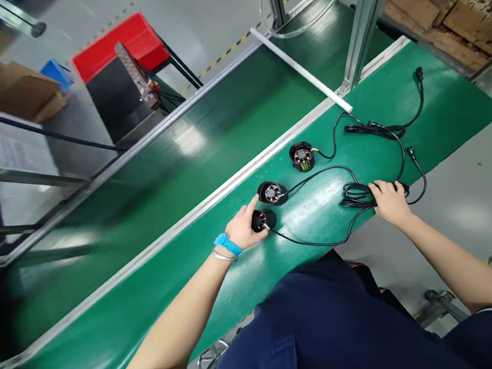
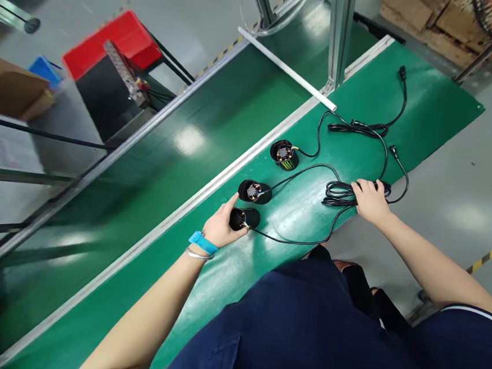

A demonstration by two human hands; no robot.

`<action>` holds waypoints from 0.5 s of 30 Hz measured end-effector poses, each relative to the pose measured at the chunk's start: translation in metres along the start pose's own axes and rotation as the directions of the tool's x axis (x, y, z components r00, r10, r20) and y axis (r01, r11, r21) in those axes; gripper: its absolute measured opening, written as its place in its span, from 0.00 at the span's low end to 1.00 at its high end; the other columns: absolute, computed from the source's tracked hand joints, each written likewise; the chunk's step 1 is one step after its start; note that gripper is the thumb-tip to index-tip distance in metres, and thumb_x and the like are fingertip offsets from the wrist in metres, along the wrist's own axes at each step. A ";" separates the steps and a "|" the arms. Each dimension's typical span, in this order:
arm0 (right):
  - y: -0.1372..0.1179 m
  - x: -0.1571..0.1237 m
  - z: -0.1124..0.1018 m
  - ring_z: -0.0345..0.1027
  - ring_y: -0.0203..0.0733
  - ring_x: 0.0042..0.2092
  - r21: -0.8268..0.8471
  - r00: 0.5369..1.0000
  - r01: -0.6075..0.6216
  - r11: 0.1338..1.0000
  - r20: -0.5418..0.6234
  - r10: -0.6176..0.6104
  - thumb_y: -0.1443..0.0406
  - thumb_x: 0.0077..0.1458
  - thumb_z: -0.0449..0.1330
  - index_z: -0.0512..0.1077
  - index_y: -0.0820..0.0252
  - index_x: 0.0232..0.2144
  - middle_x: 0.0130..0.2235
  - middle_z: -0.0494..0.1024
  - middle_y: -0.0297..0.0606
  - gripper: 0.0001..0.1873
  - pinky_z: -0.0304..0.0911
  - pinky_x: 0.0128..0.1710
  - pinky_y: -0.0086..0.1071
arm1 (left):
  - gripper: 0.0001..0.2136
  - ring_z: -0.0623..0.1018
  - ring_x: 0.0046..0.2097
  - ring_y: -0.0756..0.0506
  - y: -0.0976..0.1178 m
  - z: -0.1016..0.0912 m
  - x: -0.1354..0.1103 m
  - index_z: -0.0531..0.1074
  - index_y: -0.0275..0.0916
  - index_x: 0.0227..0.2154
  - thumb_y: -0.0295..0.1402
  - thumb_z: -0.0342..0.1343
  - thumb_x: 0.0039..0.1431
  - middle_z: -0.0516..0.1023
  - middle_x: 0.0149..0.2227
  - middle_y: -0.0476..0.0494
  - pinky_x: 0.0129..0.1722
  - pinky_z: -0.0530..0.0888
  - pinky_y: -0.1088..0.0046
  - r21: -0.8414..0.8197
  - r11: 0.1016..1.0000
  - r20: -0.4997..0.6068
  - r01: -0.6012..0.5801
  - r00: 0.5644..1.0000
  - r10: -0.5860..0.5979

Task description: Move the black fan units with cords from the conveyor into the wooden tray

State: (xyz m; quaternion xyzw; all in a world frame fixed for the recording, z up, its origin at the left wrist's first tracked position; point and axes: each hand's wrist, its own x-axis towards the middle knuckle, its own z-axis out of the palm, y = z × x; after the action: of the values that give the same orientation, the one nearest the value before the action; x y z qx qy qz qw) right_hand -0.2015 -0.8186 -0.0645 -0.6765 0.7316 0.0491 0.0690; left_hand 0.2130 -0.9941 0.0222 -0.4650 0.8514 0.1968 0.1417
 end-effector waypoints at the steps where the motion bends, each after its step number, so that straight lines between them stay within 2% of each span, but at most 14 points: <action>1: 0.001 0.001 -0.001 0.60 0.56 0.53 -0.016 1.000 0.002 1.000 0.003 -0.002 0.71 0.48 0.53 0.61 0.69 0.57 0.56 0.66 0.54 0.31 0.46 0.57 0.53 | 0.43 0.75 0.46 0.38 0.003 0.001 0.002 0.45 0.38 0.67 0.44 0.57 0.50 0.69 0.49 0.37 0.43 0.76 0.61 0.026 1.000 -0.006 0.002 1.000 -0.002; 4: 0.002 0.002 -0.004 0.61 0.53 0.49 -0.030 1.000 0.020 0.999 0.017 -0.019 0.68 0.51 0.55 0.64 0.68 0.55 0.50 0.69 0.51 0.27 0.52 0.49 0.45 | 0.34 0.71 0.51 0.37 0.009 0.004 0.009 0.55 0.36 0.62 0.43 0.55 0.54 0.68 0.50 0.36 0.48 0.74 0.60 0.080 0.996 -0.018 -0.025 0.999 0.027; 6: 0.002 0.002 -0.006 0.61 0.52 0.47 -0.037 0.999 0.025 0.999 0.032 -0.023 0.66 0.52 0.55 0.66 0.66 0.53 0.47 0.70 0.49 0.24 0.52 0.45 0.42 | 0.30 0.70 0.52 0.37 0.012 0.005 0.015 0.59 0.33 0.58 0.43 0.54 0.55 0.68 0.51 0.35 0.50 0.73 0.60 0.100 0.995 -0.019 -0.024 0.999 0.026; 12: 0.000 0.000 -0.010 0.61 0.51 0.45 -0.050 0.998 0.040 0.998 0.048 -0.037 0.65 0.53 0.57 0.67 0.65 0.50 0.44 0.70 0.47 0.21 0.50 0.40 0.39 | 0.32 0.70 0.51 0.36 0.028 -0.002 0.026 0.59 0.34 0.57 0.42 0.59 0.50 0.69 0.50 0.36 0.48 0.72 0.61 0.171 0.985 0.074 0.034 0.996 -0.048; 15: -0.002 0.000 -0.010 0.62 0.51 0.45 -0.046 0.998 0.046 0.998 0.041 -0.044 0.64 0.53 0.58 0.67 0.65 0.50 0.44 0.71 0.47 0.22 0.51 0.40 0.40 | 0.30 0.71 0.51 0.36 0.037 -0.004 0.025 0.60 0.34 0.55 0.42 0.59 0.51 0.70 0.50 0.35 0.46 0.73 0.62 0.153 0.985 0.072 0.075 0.994 -0.087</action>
State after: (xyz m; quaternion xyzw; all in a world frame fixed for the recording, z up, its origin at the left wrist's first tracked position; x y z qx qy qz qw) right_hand -0.1999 -0.8206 -0.0542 -0.6930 0.7134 0.0780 0.0688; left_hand 0.1683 -0.9963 0.0227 -0.4790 0.8380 0.1443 0.2177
